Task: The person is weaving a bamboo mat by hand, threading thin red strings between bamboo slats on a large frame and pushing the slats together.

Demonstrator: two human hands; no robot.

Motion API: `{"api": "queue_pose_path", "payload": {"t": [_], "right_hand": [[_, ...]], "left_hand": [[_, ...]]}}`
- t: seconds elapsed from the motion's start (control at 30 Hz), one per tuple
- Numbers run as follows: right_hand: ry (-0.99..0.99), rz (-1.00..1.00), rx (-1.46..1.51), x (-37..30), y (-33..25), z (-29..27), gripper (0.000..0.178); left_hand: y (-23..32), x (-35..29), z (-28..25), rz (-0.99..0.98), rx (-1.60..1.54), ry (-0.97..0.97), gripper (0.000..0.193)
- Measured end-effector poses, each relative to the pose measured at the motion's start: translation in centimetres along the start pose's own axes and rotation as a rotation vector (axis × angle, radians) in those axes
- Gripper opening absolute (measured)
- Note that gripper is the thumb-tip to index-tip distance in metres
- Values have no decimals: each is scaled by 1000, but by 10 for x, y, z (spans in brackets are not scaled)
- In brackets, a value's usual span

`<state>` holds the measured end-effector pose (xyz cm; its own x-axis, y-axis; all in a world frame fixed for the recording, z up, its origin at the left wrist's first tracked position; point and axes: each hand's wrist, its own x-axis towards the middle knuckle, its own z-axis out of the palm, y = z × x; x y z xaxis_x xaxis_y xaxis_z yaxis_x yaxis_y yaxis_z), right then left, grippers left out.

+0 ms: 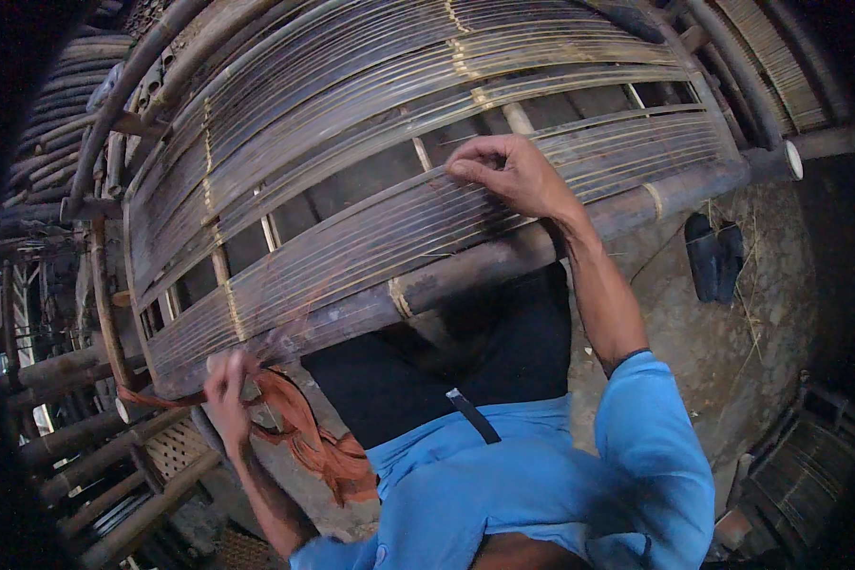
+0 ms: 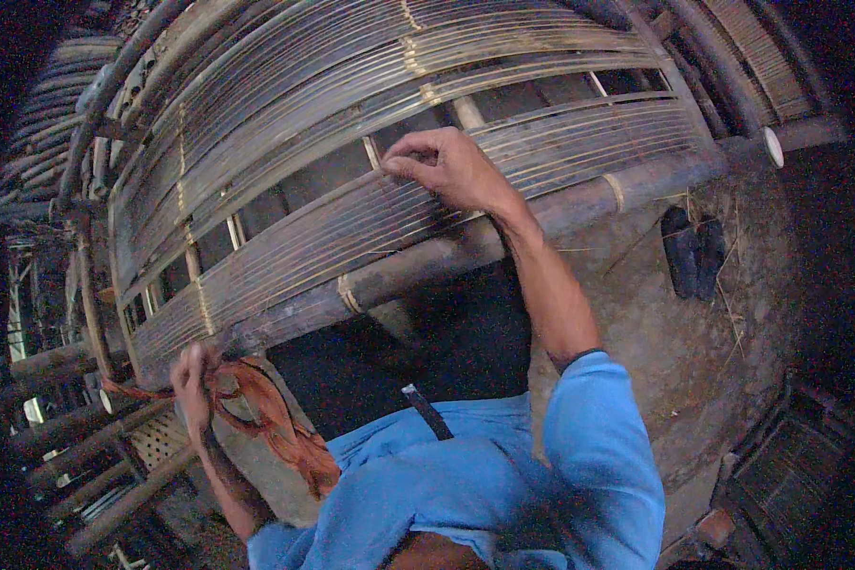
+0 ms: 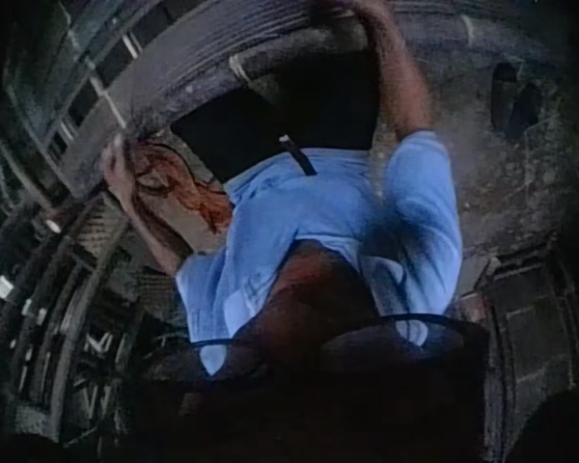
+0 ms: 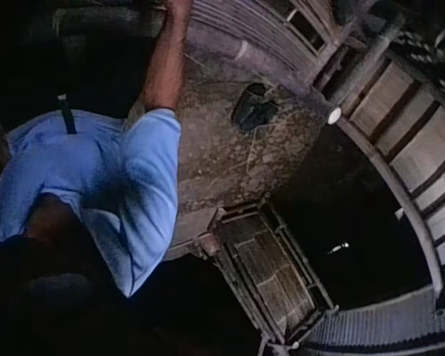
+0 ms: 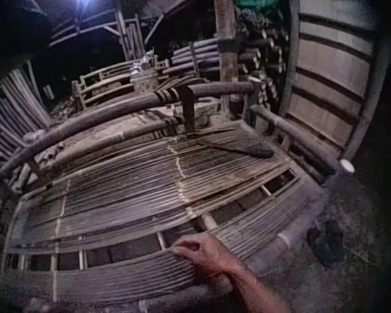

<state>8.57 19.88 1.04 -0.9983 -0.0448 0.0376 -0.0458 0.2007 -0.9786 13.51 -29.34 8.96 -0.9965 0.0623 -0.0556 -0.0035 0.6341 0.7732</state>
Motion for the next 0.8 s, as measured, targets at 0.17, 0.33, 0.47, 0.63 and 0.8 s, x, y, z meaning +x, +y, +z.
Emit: {"api": "queue_pose_path", "payload": {"t": [0.17, 0.33, 0.47, 0.63, 0.8], "right_hand": [[169, -42, -361, 14, -6, -11, 33], [-74, 55, -679, 42, 20, -11, 50], [-156, 211, -724, 50, 26, -13, 52], [-170, 245, -747, 45, 29, -26, 47], [-95, 257, -750, 50, 17, -2, 45]], "left_hand": [[-104, -147, -82, -671, -299, 301, 40], [-240, -265, -130, -764, 364, 382, 33], [-205, -152, -61, -444, 380, 600, 30], [18, 36, 140, 251, 301, 376, 31], [59, 91, 236, 546, 213, 329, 25]]}}
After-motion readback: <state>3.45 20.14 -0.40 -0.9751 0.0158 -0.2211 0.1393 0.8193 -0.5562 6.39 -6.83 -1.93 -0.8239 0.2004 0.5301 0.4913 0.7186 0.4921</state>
